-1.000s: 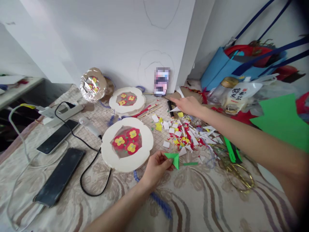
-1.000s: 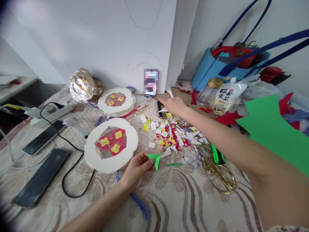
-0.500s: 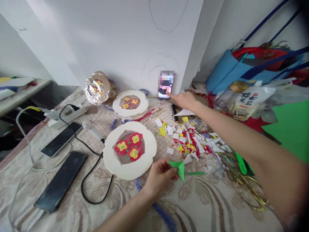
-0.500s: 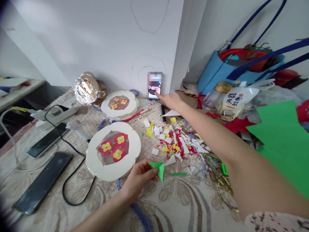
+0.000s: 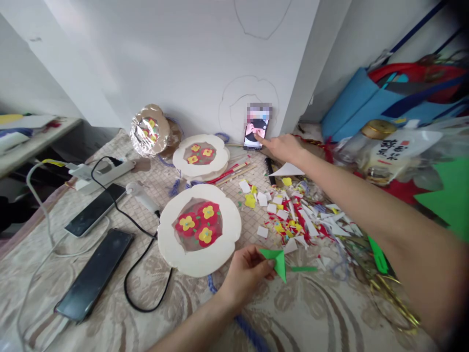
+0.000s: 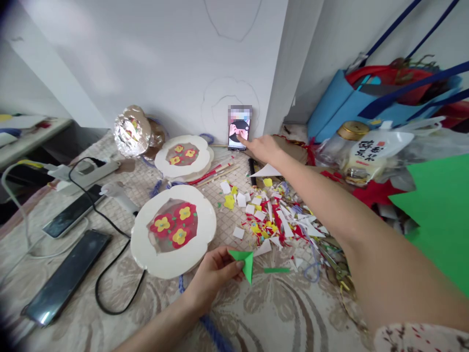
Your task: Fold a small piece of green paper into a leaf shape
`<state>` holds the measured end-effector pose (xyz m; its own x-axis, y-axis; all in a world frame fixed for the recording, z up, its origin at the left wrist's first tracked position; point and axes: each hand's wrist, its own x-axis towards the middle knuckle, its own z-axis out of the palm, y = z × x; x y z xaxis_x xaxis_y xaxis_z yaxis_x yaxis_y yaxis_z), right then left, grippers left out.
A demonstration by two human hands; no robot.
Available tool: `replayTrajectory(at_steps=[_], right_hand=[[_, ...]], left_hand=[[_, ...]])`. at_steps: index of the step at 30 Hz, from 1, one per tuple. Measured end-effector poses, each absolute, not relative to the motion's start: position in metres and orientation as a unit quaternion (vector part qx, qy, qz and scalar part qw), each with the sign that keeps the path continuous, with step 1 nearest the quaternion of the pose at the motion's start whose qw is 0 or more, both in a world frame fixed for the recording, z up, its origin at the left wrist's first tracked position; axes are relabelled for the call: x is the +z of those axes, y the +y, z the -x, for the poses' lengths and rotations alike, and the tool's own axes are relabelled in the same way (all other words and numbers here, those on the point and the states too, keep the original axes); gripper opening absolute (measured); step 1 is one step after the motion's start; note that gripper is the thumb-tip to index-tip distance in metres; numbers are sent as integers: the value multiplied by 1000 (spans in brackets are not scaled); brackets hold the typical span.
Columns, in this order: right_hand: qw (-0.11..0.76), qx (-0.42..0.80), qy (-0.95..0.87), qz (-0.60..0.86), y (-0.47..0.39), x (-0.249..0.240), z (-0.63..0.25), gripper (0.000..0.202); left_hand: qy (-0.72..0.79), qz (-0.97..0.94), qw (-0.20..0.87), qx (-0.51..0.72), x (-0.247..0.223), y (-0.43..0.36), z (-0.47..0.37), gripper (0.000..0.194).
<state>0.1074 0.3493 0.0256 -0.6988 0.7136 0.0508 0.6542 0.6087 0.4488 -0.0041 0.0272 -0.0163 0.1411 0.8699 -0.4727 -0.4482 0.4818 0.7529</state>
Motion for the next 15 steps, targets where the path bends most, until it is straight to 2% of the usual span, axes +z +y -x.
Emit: replayTrajectory(at_steps=[15], right_hand=[[36, 189, 915, -354, 285, 31, -135, 51]], left_hand=[[476, -248, 711, 455, -16, 26, 3, 30]])
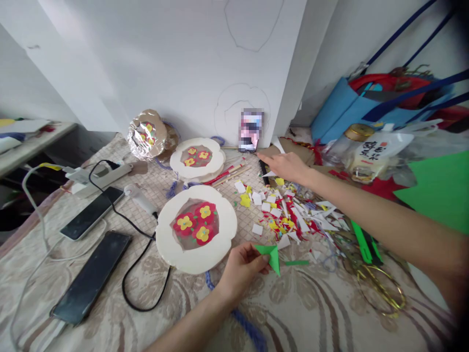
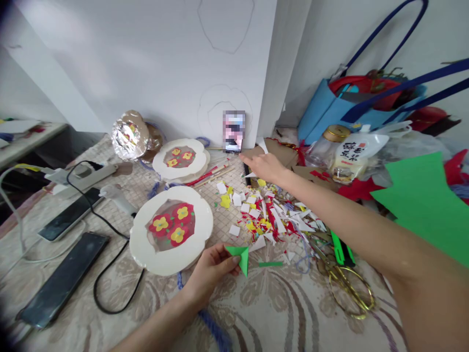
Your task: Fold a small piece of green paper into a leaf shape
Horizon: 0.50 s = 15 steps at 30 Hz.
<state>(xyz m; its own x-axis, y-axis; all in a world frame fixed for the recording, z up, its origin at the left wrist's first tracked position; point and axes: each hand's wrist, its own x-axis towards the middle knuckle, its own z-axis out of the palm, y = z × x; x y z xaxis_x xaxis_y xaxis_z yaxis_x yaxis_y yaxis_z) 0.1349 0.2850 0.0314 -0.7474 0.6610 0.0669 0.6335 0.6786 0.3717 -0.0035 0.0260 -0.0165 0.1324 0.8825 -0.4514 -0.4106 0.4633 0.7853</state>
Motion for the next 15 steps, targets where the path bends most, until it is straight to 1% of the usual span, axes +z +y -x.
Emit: replayTrajectory(at_steps=[3, 5, 10, 12, 15], right_hand=[[30, 148, 919, -363, 267, 37, -140, 43], [1, 100, 920, -378, 254, 42, -144, 37], [-173, -53, 907, -381, 196, 62, -156, 27], [-215, -124, 888, -386, 163, 70, -164, 24], [-237, -231, 851, -407, 115, 71, -179, 20]], left_hand=[[477, -248, 708, 457, -15, 26, 4, 30], [481, -245, 707, 457, -14, 26, 4, 31], [479, -251, 707, 456, -13, 25, 5, 31], [472, -251, 712, 456, -14, 24, 5, 30], [462, -246, 720, 456, -14, 23, 5, 28]])
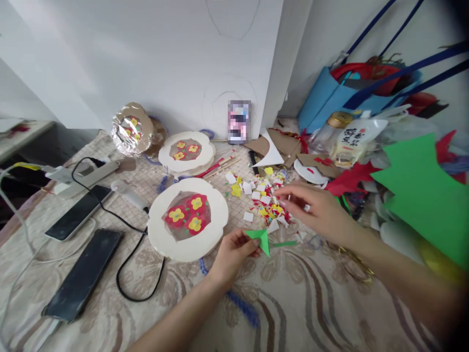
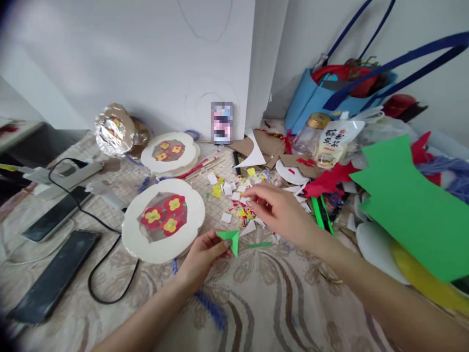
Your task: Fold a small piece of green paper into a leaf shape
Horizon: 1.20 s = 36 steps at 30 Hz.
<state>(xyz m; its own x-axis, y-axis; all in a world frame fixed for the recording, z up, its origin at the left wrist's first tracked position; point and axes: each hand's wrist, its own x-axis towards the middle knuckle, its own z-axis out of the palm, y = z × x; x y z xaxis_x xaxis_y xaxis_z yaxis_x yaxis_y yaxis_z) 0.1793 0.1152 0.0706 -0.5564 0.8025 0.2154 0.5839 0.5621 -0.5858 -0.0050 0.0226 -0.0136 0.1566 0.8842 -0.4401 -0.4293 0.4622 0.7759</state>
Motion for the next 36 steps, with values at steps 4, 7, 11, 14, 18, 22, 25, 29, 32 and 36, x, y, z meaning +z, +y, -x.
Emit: replayTrajectory(at_steps=[4, 7, 11, 14, 18, 22, 25, 29, 32, 36], right_hand=[[260, 344, -790, 437, 68, 50, -196, 29], [270, 407, -762, 425, 50, 30, -197, 36], [281, 454, -754, 384, 43, 11, -190, 40], [294, 457, -753, 370, 43, 4, -186, 40], [304, 465, -751, 357, 44, 1, -186, 33], [307, 502, -718, 371, 41, -1, -187, 22], [335, 561, -637, 409, 37, -3, -183, 22], [349, 598, -562, 453, 33, -7, -175, 24], [343, 577, -566, 479, 32, -10, -172, 15], [336, 519, -615, 490, 32, -11, -174, 5]], left_hand=[[449, -252, 730, 449, -12, 20, 3, 27], [451, -254, 738, 433, -10, 18, 0, 29], [449, -257, 741, 427, -7, 16, -3, 29], [453, -258, 739, 426, -7, 15, -4, 30], [450, -264, 742, 422, -10, 13, -5, 31], [446, -270, 744, 417, -11, 12, -7, 29], [457, -276, 725, 435, -11, 12, -8, 26], [470, -292, 702, 448, -12, 12, -9, 26], [471, -298, 706, 436, -13, 12, -10, 26], [485, -314, 711, 402, -14, 11, -10, 26]])
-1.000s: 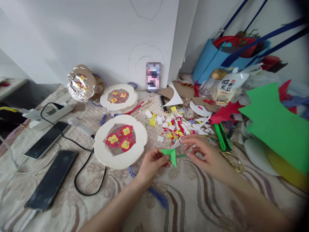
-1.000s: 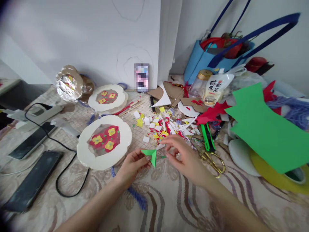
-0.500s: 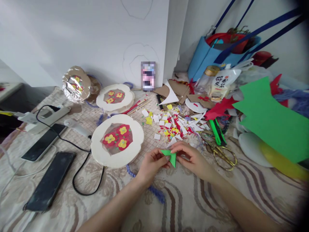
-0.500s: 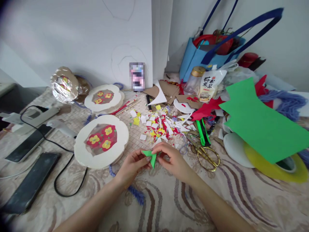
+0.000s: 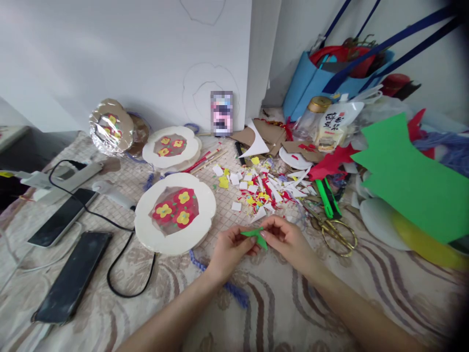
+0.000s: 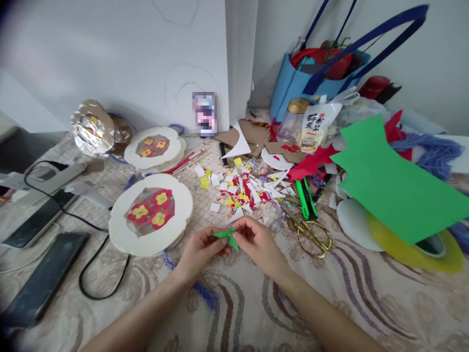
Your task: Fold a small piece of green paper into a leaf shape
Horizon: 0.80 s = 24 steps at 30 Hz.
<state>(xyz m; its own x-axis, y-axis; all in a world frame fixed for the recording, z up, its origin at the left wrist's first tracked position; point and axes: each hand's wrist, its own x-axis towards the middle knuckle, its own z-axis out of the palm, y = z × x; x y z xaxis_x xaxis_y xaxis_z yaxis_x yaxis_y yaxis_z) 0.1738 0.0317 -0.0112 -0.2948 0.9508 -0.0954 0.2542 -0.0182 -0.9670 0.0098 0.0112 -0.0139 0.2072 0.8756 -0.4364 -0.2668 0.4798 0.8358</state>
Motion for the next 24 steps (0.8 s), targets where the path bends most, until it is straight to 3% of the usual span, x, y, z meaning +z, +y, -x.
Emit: replayTrajectory(at_steps=[4, 14, 24], right_hand=[[328, 446, -672, 492, 29, -9, -173, 3], [335, 266, -806, 409, 27, -10, -173, 23], [296, 196, -863, 358, 30, -24, -184, 35]], left_hand=[[489, -323, 715, 381, -14, 11, -9, 28], [466, -258, 749, 394, -9, 13, -7, 26], [438, -219, 770, 410, -11, 17, -5, 27]])
